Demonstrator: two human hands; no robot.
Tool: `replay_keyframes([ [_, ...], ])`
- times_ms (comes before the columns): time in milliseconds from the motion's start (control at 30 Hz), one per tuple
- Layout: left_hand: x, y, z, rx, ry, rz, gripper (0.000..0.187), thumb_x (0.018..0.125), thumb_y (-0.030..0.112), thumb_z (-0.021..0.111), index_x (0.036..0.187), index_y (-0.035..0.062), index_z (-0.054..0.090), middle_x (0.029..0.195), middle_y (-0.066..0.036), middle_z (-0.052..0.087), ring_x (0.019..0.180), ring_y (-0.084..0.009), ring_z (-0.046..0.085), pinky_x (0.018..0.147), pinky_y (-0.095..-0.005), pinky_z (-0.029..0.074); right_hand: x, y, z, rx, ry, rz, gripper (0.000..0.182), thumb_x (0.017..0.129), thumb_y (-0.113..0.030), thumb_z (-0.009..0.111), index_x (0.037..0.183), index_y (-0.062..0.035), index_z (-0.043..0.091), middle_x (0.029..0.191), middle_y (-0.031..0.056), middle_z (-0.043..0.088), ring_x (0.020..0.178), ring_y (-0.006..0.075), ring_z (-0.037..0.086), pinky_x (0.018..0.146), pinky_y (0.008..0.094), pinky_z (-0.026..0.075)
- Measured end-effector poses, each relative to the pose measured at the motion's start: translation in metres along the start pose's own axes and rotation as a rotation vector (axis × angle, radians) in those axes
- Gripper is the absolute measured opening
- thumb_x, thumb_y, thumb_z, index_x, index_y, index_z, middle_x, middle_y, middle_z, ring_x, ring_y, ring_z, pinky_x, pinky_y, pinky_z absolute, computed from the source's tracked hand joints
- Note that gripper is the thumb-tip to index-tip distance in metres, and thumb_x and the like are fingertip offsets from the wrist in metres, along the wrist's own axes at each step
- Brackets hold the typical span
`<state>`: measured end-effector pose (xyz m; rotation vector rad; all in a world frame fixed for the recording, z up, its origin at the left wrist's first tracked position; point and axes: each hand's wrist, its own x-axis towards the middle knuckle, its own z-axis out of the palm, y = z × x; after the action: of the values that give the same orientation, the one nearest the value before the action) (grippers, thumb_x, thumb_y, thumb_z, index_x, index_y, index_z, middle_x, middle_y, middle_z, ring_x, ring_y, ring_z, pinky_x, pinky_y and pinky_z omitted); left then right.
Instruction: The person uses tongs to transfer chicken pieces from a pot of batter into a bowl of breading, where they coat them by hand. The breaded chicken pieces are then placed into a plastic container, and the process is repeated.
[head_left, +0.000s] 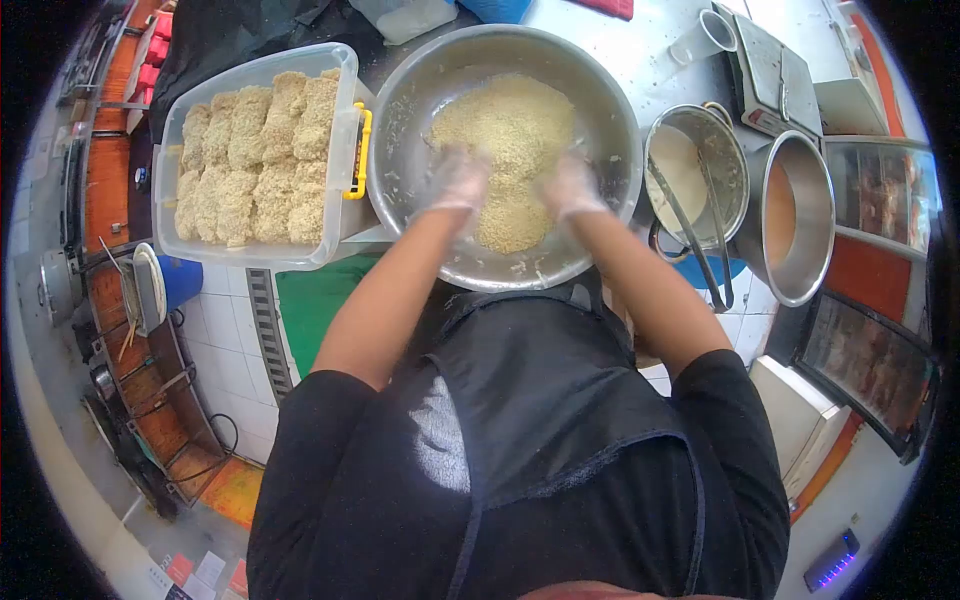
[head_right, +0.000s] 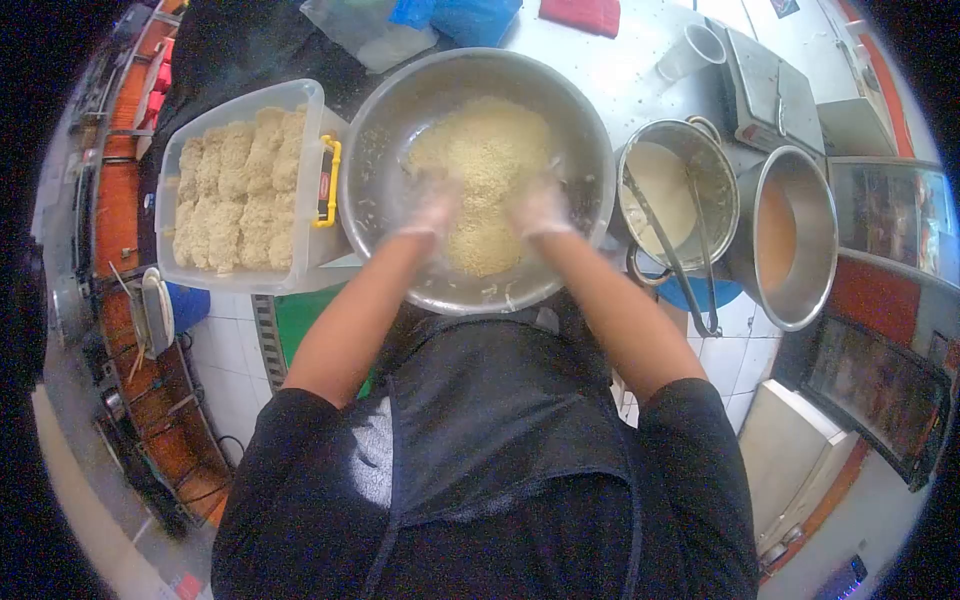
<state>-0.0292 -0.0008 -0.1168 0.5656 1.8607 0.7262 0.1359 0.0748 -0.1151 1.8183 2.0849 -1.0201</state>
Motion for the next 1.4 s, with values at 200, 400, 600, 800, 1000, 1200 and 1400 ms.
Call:
replay_keyframes([
  [200,-0.085,0.021,0.03,-0.199,-0.298,-0.173,0.089,0.104,0.062,0.041,0.164,0.0019,0.015,0.167,-0.024,0.027,0.153,-0.0362,0.029,0.125,-0.0439,0.024,-0.034,0.012,0.088,-0.016,-0.182,-0.348,0.065,0.09,-0.02,0.07,0.148,-0.0007,0.049,0.148,0.0264,0.052,0.138,0.0322,0.054,0.108,0.0404,0.049],
  [400,-0.082,0.016,-0.006,-1.12,-0.226,-0.022,0.076,0.109,0.056,0.035,0.161,0.0016,0.025,0.167,-0.017,0.029,0.155,-0.0287,0.026,0.125,-0.041,0.024,-0.045,-0.001,-0.042,0.591,-0.246,-0.035,0.062,0.089,-0.012,0.066,0.148,-0.0048,0.051,0.141,0.0229,0.058,0.129,0.0328,0.059,0.109,0.0408,0.047],
  [600,-0.062,-0.015,-0.048,-0.153,-0.071,0.45,0.055,0.109,0.039,0.05,0.149,0.0007,0.05,0.146,-0.018,0.058,0.138,-0.028,0.053,0.117,-0.0373,0.038,0.074,-0.039,-0.07,0.053,-0.346,-0.467,0.042,0.101,-0.008,0.049,0.142,0.002,0.055,0.138,0.0187,0.063,0.12,0.0262,0.065,0.104,0.0374,0.054],
  [800,-0.097,0.015,-0.06,0.2,-0.033,0.364,0.053,0.104,0.039,0.058,0.138,-0.0018,0.059,0.126,-0.021,0.068,0.12,-0.0289,0.064,0.106,-0.0393,0.046,0.083,-0.075,-0.04,0.65,-0.649,0.024,0.029,0.104,-0.013,0.052,0.123,0.0003,0.068,0.116,0.0138,0.073,0.098,0.0211,0.071,0.087,0.0331,0.059],
  [1000,-0.093,0.004,-0.063,0.172,-0.048,0.408,0.056,0.102,0.042,0.059,0.136,-0.0028,0.06,0.127,-0.022,0.068,0.121,-0.0294,0.064,0.104,-0.0392,0.047,0.153,-0.041,-0.039,0.303,-0.174,-0.471,0.043,0.094,-0.026,0.067,0.132,-0.0046,0.067,0.122,0.0161,0.073,0.11,0.0303,0.071,0.099,0.0382,0.054],
  [1200,-0.083,-0.011,-0.057,0.059,-0.045,0.443,0.048,0.1,0.038,0.065,0.133,0.0032,0.063,0.119,-0.02,0.07,0.111,-0.0303,0.068,0.096,-0.0393,0.05,0.073,-0.029,-0.017,-0.588,-0.222,-0.868,0.067,0.08,-0.023,0.083,0.141,-0.0061,0.062,0.133,0.0181,0.067,0.122,0.031,0.063,0.109,0.0388,0.047],
  [1400,-0.057,-0.017,-0.065,0.023,0.03,0.496,0.047,0.1,0.039,0.065,0.128,0.0021,0.066,0.109,-0.019,0.073,0.103,-0.0274,0.07,0.092,-0.039,0.051,0.01,-0.056,-0.07,-0.284,-0.533,-0.72,0.068,0.077,-0.026,0.084,0.139,-0.0064,0.063,0.138,0.0196,0.064,0.127,0.0347,0.06,0.114,0.0394,0.043],
])
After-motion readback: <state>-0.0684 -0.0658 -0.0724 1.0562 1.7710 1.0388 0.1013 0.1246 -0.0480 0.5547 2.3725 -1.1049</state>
